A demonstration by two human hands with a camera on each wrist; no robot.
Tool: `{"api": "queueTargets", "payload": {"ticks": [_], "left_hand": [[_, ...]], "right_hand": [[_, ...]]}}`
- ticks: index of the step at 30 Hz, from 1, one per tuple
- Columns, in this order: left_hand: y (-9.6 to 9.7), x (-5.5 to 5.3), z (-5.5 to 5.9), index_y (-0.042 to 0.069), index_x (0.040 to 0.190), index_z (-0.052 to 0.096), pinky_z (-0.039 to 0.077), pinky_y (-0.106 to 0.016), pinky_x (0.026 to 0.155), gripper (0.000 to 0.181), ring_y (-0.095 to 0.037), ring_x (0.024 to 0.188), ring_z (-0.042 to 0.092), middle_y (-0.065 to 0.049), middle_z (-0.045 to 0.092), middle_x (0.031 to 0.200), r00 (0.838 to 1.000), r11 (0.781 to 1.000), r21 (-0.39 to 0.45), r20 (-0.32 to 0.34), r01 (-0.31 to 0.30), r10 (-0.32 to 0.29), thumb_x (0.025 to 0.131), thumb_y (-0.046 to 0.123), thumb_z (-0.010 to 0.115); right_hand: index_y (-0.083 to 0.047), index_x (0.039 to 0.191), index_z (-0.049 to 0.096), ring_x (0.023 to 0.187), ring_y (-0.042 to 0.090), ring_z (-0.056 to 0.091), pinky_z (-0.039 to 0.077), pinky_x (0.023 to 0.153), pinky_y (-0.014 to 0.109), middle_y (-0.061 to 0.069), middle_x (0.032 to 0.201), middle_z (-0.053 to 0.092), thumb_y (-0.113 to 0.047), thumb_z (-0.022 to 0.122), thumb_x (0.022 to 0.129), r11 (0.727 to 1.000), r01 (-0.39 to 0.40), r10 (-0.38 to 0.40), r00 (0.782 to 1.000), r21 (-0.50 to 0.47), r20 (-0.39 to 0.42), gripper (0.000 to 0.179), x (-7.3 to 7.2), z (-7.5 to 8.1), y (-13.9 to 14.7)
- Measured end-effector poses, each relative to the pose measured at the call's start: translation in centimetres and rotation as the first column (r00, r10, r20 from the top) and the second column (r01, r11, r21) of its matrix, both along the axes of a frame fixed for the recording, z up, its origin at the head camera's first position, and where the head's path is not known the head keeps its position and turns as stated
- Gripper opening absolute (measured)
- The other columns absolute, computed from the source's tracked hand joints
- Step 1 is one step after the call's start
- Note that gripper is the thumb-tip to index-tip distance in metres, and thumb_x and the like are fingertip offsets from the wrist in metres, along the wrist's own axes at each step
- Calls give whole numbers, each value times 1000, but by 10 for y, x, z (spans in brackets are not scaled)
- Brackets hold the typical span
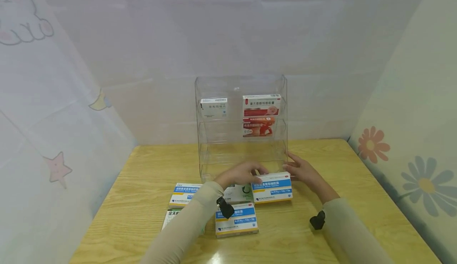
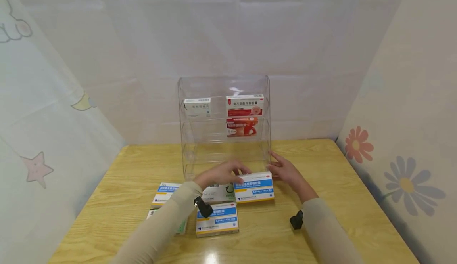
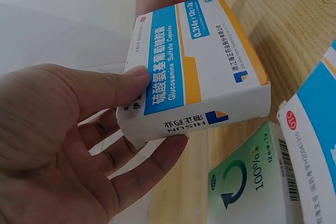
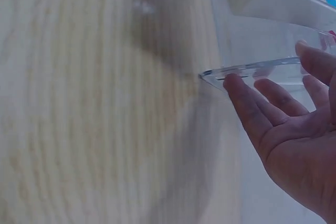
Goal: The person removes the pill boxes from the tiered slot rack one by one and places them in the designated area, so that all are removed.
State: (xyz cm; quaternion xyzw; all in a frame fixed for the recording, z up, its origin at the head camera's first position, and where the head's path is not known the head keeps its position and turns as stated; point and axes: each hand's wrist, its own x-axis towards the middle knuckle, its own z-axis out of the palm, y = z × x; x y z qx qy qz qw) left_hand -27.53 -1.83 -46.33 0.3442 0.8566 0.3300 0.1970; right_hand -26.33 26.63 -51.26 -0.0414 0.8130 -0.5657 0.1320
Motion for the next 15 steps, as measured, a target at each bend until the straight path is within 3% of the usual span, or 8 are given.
{"api": "queueTargets", "payload": {"ticks": [5,15], "left_hand": [[8,2,-7,23,128,70,52,-29,93,32,-8,108,61,9,67,124,1000,1000,-15,21,-2,3,95,23,73],[21,-3,-17,20,127,71,52,-27,93,32,-7,105,62,10,68,123,1000,999,-46,4,17,-17,95,21,73]], "right_hand": [[-19,164,12,135,44,49,53,99,51,30,156,36,-44,64,98,998,-58,58,998,37,-8,88,-5,8,8],[-29,164,12,136,47,47,50,100,58,27,160,31,-25,58,105,998,-40,46,986,41,-162,75,-27,53,10]]}}
